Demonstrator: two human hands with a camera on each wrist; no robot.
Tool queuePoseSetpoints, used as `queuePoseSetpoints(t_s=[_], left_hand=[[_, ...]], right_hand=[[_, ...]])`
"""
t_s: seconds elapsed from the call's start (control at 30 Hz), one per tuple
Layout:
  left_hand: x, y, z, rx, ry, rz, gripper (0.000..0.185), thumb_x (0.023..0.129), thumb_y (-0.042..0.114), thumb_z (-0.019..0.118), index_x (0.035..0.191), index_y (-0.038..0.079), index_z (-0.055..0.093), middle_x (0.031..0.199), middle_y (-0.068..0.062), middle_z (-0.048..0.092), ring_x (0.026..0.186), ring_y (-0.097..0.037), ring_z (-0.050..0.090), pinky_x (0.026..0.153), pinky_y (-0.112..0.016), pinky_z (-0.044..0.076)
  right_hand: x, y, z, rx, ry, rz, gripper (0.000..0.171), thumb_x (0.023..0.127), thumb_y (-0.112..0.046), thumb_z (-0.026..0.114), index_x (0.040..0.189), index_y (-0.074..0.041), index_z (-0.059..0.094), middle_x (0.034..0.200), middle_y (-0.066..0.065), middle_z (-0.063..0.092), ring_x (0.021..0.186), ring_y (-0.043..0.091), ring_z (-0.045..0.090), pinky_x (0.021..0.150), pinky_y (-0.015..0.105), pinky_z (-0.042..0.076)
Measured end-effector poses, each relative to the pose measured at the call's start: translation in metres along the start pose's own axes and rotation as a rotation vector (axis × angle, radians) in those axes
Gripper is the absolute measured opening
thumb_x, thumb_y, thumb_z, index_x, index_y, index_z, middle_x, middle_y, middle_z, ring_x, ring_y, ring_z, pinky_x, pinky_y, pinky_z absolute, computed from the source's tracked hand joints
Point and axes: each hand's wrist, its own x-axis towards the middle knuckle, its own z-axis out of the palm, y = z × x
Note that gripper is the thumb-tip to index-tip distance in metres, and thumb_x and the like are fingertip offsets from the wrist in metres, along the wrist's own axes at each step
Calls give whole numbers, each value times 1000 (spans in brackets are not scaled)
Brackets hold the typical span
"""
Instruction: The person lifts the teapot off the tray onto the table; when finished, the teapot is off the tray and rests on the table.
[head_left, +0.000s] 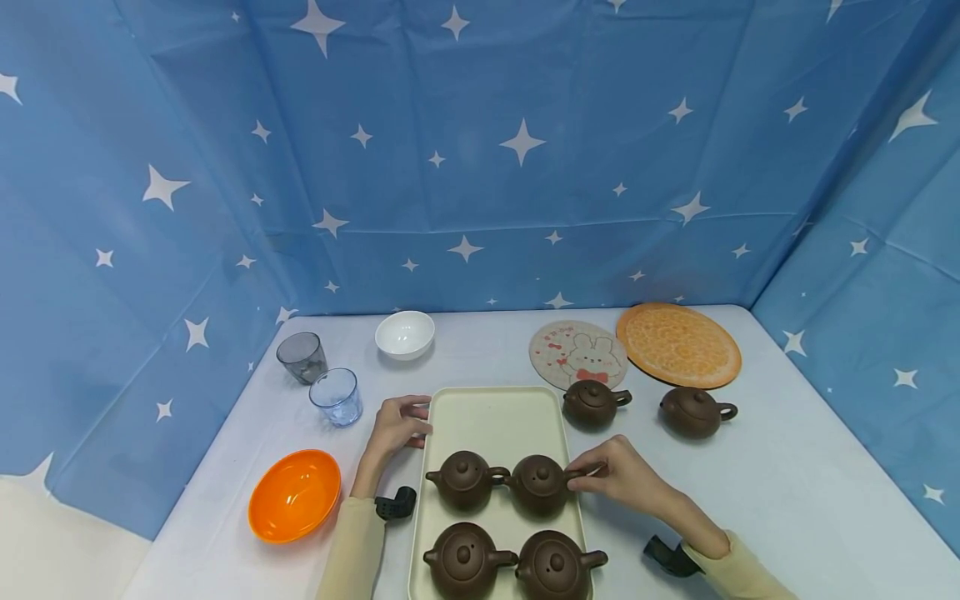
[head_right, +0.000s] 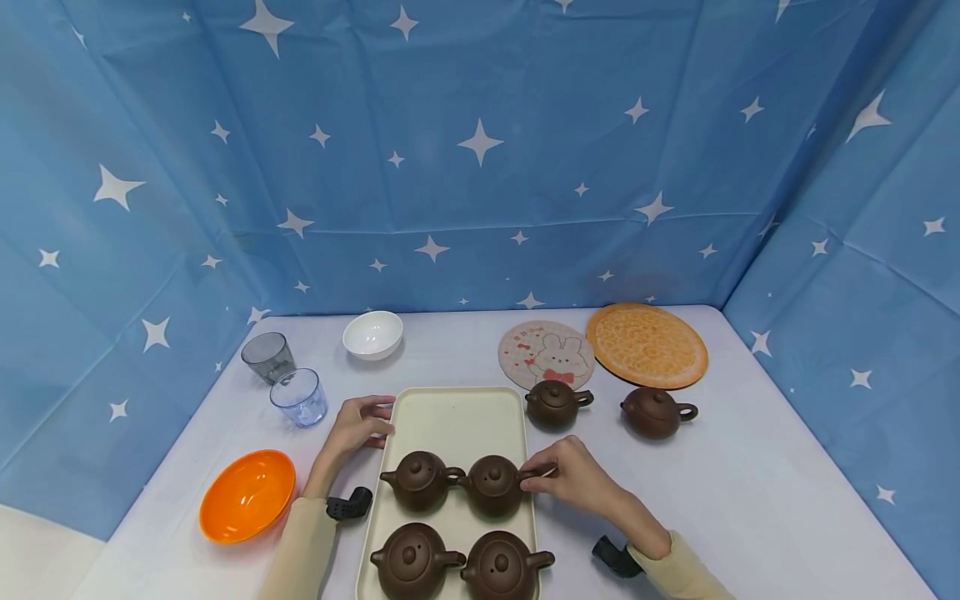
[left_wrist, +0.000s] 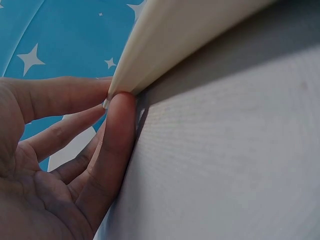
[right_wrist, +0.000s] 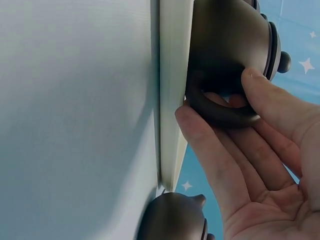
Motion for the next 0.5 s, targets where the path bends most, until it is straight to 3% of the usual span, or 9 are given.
queuePoseSetpoints(t_s=[0.27, 0.5], left_hand=[[1, -2, 0, -3, -1, -6, 53, 68, -13, 66, 120, -1, 64, 92, -16, 67, 57, -17, 62, 50, -32, 60], [2, -2, 0, -5, -4, -7, 53, 68, -13, 66, 120, -1, 64, 92, -16, 67, 58, -17, 63, 50, -32, 60]], right_hand=[[-1, -2, 1, 54, 7, 47, 15, 78, -11, 77, 89, 0, 76, 83, 6, 74, 74, 4, 69, 60, 22, 59], [-3, 0, 3, 94, 33, 23, 16, 79, -8, 76, 89, 4, 75, 84, 10, 74, 76, 9, 70, 62, 22, 60]])
